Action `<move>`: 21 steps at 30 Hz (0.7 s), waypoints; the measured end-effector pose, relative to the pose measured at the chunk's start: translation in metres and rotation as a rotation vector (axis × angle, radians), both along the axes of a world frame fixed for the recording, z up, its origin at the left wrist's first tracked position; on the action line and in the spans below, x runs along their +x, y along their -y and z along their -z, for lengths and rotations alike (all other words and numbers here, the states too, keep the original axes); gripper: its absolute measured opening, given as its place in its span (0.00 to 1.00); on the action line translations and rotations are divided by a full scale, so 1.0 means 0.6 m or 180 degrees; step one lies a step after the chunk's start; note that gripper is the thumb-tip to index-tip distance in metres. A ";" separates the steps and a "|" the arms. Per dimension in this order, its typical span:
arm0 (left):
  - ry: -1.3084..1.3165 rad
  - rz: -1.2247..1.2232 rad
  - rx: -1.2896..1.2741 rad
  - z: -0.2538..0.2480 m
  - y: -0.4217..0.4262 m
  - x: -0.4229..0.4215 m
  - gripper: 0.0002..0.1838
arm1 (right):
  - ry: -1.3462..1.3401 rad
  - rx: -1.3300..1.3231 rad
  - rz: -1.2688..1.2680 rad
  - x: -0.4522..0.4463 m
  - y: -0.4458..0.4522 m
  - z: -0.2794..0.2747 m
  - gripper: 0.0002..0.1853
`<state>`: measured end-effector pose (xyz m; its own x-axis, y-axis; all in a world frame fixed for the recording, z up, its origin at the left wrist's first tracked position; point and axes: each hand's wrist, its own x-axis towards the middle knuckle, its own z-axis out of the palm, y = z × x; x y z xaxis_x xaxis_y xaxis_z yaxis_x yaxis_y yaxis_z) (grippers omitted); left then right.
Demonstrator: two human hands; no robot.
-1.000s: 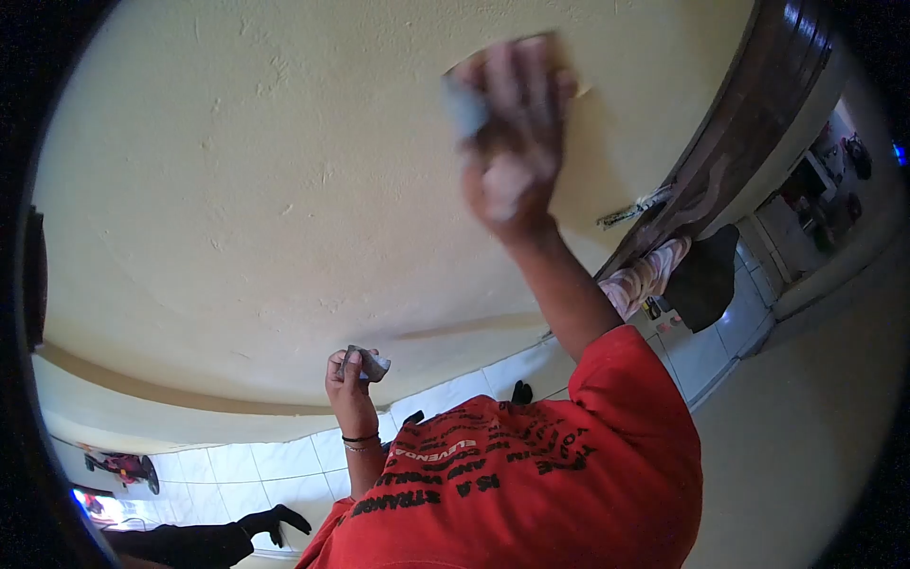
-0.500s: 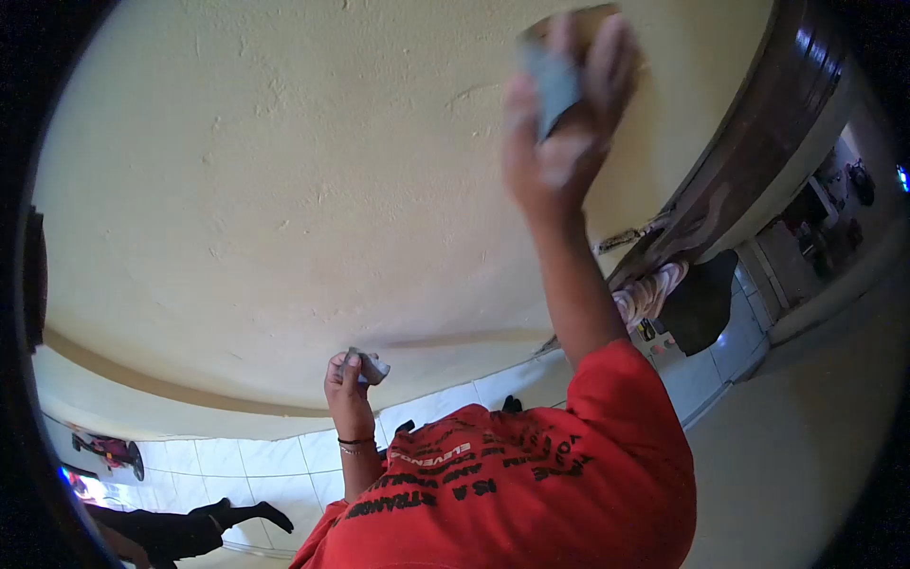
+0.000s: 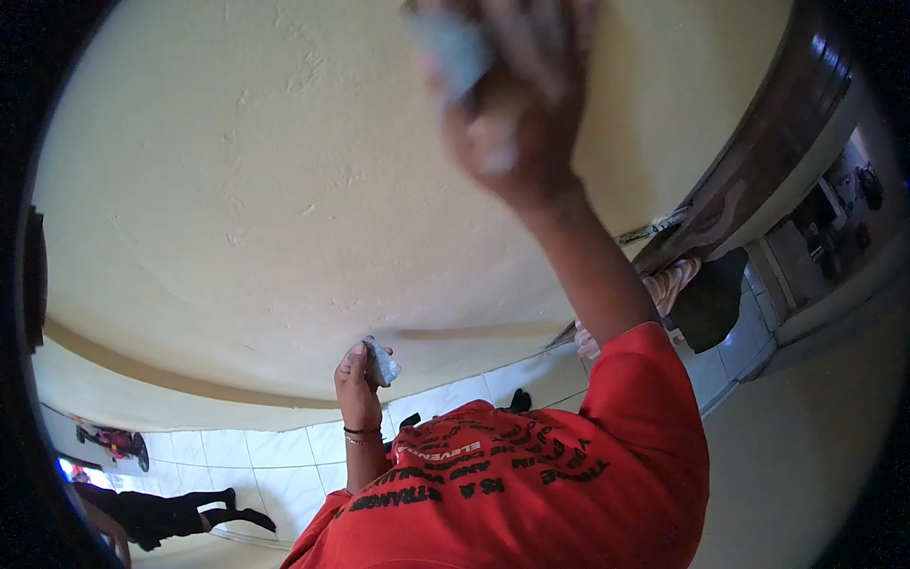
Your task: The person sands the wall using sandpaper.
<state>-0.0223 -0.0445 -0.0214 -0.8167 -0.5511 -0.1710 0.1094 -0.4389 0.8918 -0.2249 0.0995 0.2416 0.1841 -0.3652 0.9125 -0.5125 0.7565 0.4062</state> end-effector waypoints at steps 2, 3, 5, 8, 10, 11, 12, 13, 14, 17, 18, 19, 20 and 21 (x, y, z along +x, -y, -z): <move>0.0041 -0.0076 -0.0050 0.007 0.000 -0.001 0.14 | 0.0206 -0.1178 -0.1306 -0.015 0.015 -0.030 0.23; 0.0067 -0.0093 -0.0032 0.007 -0.002 0.000 0.14 | 0.0291 -0.1468 -0.1624 -0.017 0.018 -0.029 0.23; 0.0085 -0.0100 0.0000 0.001 -0.002 0.000 0.16 | -0.0126 -0.1128 -0.1182 -0.019 0.020 -0.026 0.22; 0.0108 -0.0086 0.0042 0.009 0.001 -0.002 0.16 | -0.1041 0.0152 0.0406 -0.013 0.016 -0.023 0.22; 0.0150 -0.0091 0.0025 0.003 0.001 -0.002 0.15 | -0.0802 0.0326 0.0385 -0.003 0.013 -0.017 0.24; 0.0170 -0.0101 0.0003 0.003 -0.002 -0.002 0.15 | -0.0686 0.0419 0.0367 0.001 0.011 -0.015 0.25; 0.0172 -0.0122 0.0022 0.005 -0.006 -0.001 0.15 | -0.0586 0.0509 0.0337 0.004 0.009 -0.017 0.26; 0.0161 -0.0120 0.0038 0.006 -0.005 -0.001 0.15 | -0.0499 0.0571 0.0314 0.006 0.008 -0.021 0.27; 0.0151 -0.0110 0.0052 0.006 -0.002 -0.003 0.15 | -0.0908 0.0679 0.0935 -0.002 0.002 -0.026 0.27; 0.0214 -0.0041 -0.0065 0.003 0.000 0.000 0.16 | -0.1612 0.0652 0.1600 -0.017 -0.009 -0.025 0.28; 0.0233 -0.0030 -0.0060 0.005 -0.001 0.002 0.16 | -0.1327 0.0477 0.1092 -0.017 -0.006 -0.014 0.27; 0.0191 -0.0028 -0.0065 0.008 -0.001 0.003 0.16 | -0.1045 0.0296 0.0580 -0.017 -0.001 -0.003 0.26; 0.0132 -0.0040 -0.0078 0.008 -0.001 0.001 0.16 | -0.0776 0.0103 0.0059 -0.016 0.006 0.005 0.25; 0.0116 -0.0056 -0.0091 0.007 0.000 0.000 0.16 | -0.0514 -0.0097 -0.0465 -0.015 0.015 0.008 0.25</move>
<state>-0.0223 -0.0444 -0.0256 -0.8003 -0.5705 -0.1845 0.0841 -0.4114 0.9076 -0.2338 0.0904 0.2370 0.3779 -0.2966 0.8771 -0.5476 0.6922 0.4701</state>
